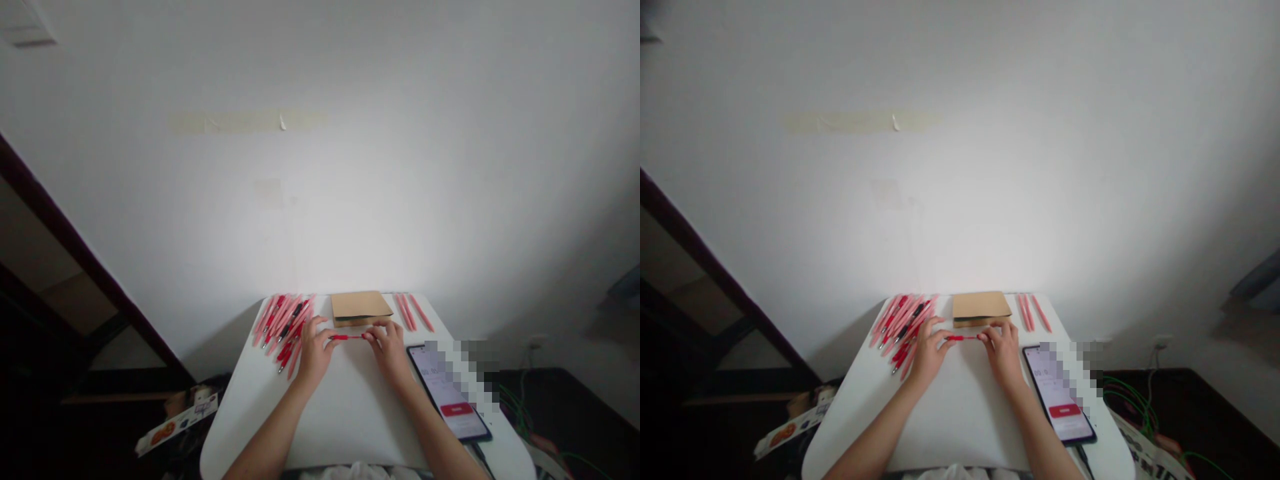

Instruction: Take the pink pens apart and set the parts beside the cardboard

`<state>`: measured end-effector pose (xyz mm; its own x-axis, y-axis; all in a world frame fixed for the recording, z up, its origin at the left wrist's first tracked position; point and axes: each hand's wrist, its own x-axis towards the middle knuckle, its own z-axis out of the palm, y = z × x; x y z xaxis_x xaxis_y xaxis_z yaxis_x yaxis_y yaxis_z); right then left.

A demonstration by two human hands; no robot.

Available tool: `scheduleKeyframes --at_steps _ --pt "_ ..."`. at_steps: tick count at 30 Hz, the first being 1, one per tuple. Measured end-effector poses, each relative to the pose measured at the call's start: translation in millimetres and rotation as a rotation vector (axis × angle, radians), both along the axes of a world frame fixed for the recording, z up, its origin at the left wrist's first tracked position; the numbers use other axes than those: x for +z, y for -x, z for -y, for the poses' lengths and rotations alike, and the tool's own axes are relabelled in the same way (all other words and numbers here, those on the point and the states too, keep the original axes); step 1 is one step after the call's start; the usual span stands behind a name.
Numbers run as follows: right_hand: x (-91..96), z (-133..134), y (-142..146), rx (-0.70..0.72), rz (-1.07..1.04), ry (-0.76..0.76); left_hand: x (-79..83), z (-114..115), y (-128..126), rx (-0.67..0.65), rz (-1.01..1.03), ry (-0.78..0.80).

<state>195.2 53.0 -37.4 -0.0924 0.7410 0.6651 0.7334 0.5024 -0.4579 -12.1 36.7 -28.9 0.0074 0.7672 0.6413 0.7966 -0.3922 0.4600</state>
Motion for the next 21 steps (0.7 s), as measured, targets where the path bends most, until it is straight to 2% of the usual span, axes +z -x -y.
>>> scheduleKeyframes --at_steps 14,21 --pt "-2.3 -2.0 -1.1 -0.032 -0.009 -0.006 -0.6 0.2 0.0 0.035 -0.03 0.002" --pt "-0.5 -0.9 -1.2 -0.023 -0.013 -0.007 4.6 3.1 -0.7 0.037 -0.012 -0.004"
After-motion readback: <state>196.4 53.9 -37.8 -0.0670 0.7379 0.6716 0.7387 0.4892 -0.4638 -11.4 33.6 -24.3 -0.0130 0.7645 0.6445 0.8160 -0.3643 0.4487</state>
